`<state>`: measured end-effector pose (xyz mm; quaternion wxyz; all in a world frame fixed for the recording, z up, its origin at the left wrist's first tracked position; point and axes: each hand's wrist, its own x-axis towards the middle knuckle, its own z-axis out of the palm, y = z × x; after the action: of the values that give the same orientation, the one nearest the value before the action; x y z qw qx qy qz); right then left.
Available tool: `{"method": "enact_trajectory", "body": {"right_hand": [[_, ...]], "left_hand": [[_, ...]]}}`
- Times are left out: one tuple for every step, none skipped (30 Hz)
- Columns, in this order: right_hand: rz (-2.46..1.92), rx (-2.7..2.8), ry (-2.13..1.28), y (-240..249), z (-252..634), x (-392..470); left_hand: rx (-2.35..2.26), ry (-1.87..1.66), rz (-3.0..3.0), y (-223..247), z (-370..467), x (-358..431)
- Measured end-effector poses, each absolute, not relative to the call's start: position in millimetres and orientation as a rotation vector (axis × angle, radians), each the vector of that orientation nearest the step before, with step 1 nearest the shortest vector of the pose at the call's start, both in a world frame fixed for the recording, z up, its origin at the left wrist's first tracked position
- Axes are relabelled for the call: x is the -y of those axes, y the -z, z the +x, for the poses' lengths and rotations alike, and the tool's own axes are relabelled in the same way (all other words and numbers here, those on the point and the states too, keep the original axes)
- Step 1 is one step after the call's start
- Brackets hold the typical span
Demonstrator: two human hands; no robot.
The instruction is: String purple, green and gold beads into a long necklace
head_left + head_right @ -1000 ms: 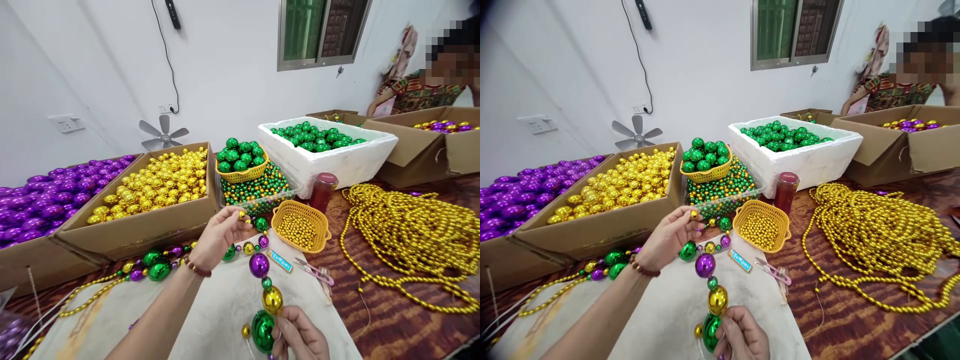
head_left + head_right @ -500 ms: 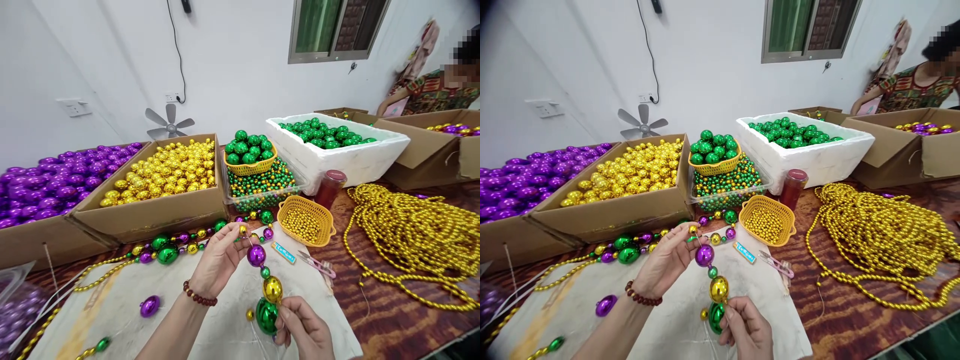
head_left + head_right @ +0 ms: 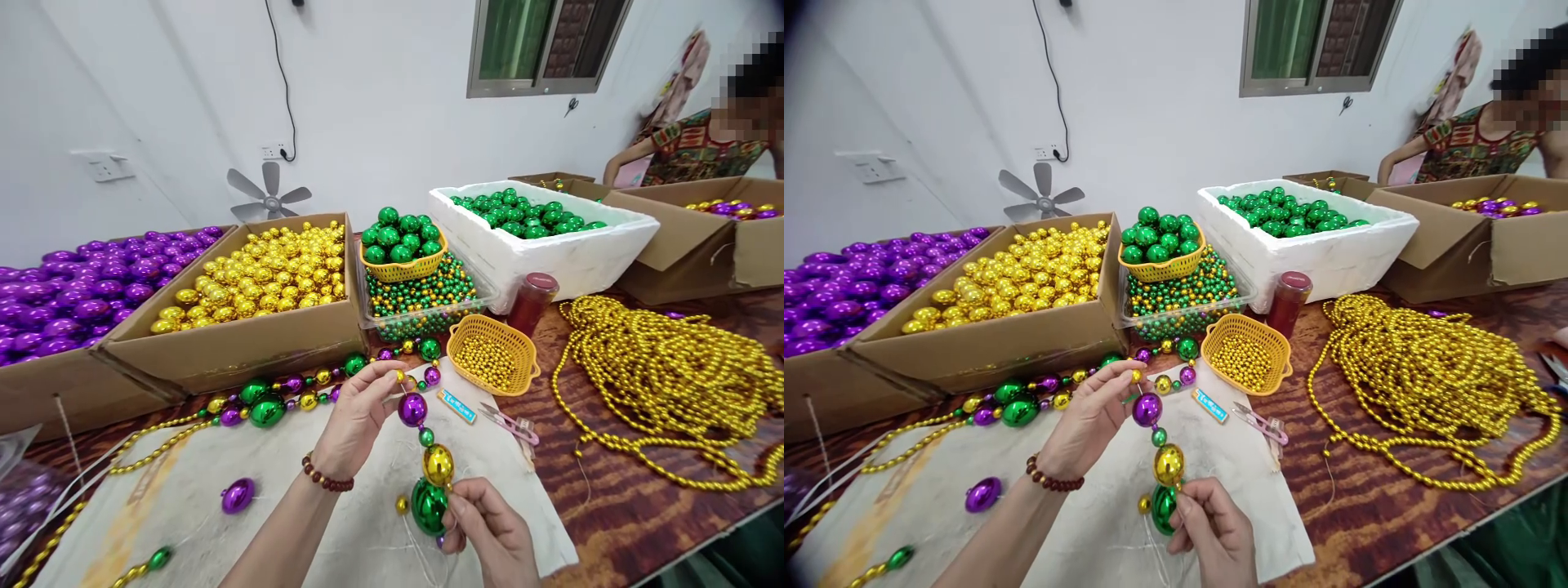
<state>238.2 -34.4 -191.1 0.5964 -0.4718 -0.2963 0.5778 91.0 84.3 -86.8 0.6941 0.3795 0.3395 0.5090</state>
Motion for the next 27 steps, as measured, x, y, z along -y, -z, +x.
{"method": "enact_trajectory", "body": {"right_hand": [[-1.078, 0.703, -1.342, 192.6, 237.6, 33.7], [-1.066, 0.715, -1.34, 194.7, 236.3, 32.9], [-1.066, 0.729, -1.333, 197.1, 234.3, 32.2], [-1.081, 0.752, -1.319, 199.8, 231.7, 31.6], [-1.11, 0.79, -1.295, 202.4, 228.8, 31.3], [-1.15, 0.844, -1.261, 204.6, 226.0, 31.2], [-1.196, 0.912, -1.218, 206.0, 223.8, 31.4], [-1.244, 0.983, -1.174, 206.4, 222.8, 31.6], [-1.285, 1.053, -1.139, 205.5, 223.7, 31.5], [-1.312, 1.121, -1.121, 203.3, 226.7, 30.8], [-1.324, 1.185, -1.12, 199.9, 232.1, 29.0], [-1.322, 1.234, -1.129, 195.7, 239.7, 25.9], [-1.315, 1.253, -1.131, 190.9, 249.0, 21.3], [-1.307, 1.236, -1.117, 186.0, 259.4, 15.3], [-1.294, 1.187, -1.098, 181.4, 270.0, 8.3], [-1.281, 1.107, -1.082, 177.6, 280.0, 0.6], [-1.249, 1.023, -1.086, 174.8, 288.7, -7.1], [-1.208, 0.943, -1.101, 173.0, 295.6, -14.2], [-1.163, 0.884, -1.126, 172.3, 300.4, -20.2], [-1.121, 0.841, -1.153, 172.6, 303.2, -24.7], [-1.092, 0.807, -1.172, 173.7, 304.5, -27.7], [-1.074, 0.781, -1.182, 175.4, 304.8, -29.3], [-1.066, 0.763, -1.188, 177.5, 304.9, -29.7], [-1.065, 0.744, -1.187, 179.8, 305.6, -29.5], [-1.065, 0.717, -1.17, 182.1, 307.2, -29.1], [-1.068, 0.683, -1.136, 184.2, 310.2, -28.9], [-1.072, 0.64, -1.085, 185.9, 314.4, -29.0]], "left_hand": [[-0.765, -1.136, 0.849, 88.8, 93.3, -82.0], [-0.768, -1.139, 0.832, 91.6, 96.8, -78.9], [-0.767, -1.15, 0.798, 95.1, 101.5, -75.3], [-0.768, -1.168, 0.755, 99.4, 107.3, -71.6], [-0.776, -1.189, 0.71, 104.2, 114.1, -68.2], [-0.793, -1.21, 0.675, 109.5, 121.3, -65.6], [-0.818, -1.23, 0.656, 114.9, 128.6, -64.1], [-0.847, -1.246, 0.656, 120.2, 135.3, -63.8], [-0.874, -1.253, 0.672, 125.1, 141.1, -64.9], [-0.89, -1.246, 0.698, 129.4, 145.6, -67.0], [-0.895, -1.222, 0.728, 133.1, 148.7, -69.8], [-0.891, -1.18, 0.762, 135.9, 150.6, -72.8], [-0.885, -1.122, 0.8, 137.9, 151.6, -75.4], [-0.881, -1.054, 0.85, 139.3, 152.1, -77.1], [-0.885, -0.979, 0.913, 140.0, 152.6, -77.6], [-0.893, -0.902, 0.989, 140.4, 153.3, -76.9], [-0.907, -0.829, 1.073, 140.5, 154.7, -75.1], [-0.924, -0.768, 1.16, 140.7, 156.6, -72.5], [-0.941, -0.724, 1.244, 140.9, 158.9, -69.5], [-0.954, -0.698, 1.319, 141.3, 161.5, -66.8], [-0.961, -0.684, 1.383, 141.7, 164.0, -64.7], [-0.961, -0.674, 1.437, 142.0, 166.2, -63.6], [-0.954, -0.657, 1.482, 142.0, 167.6, -63.6], [-0.939, -0.628, 1.522, 141.7, 168.3, -64.7], [-0.92, -0.588, 1.556, 140.8, 168.1, -66.9], [-0.897, -0.536, 1.58, 139.5, 167.1, -70.0], [-0.873, -0.473, 1.59, 137.7, 165.6, -73.7]]}}
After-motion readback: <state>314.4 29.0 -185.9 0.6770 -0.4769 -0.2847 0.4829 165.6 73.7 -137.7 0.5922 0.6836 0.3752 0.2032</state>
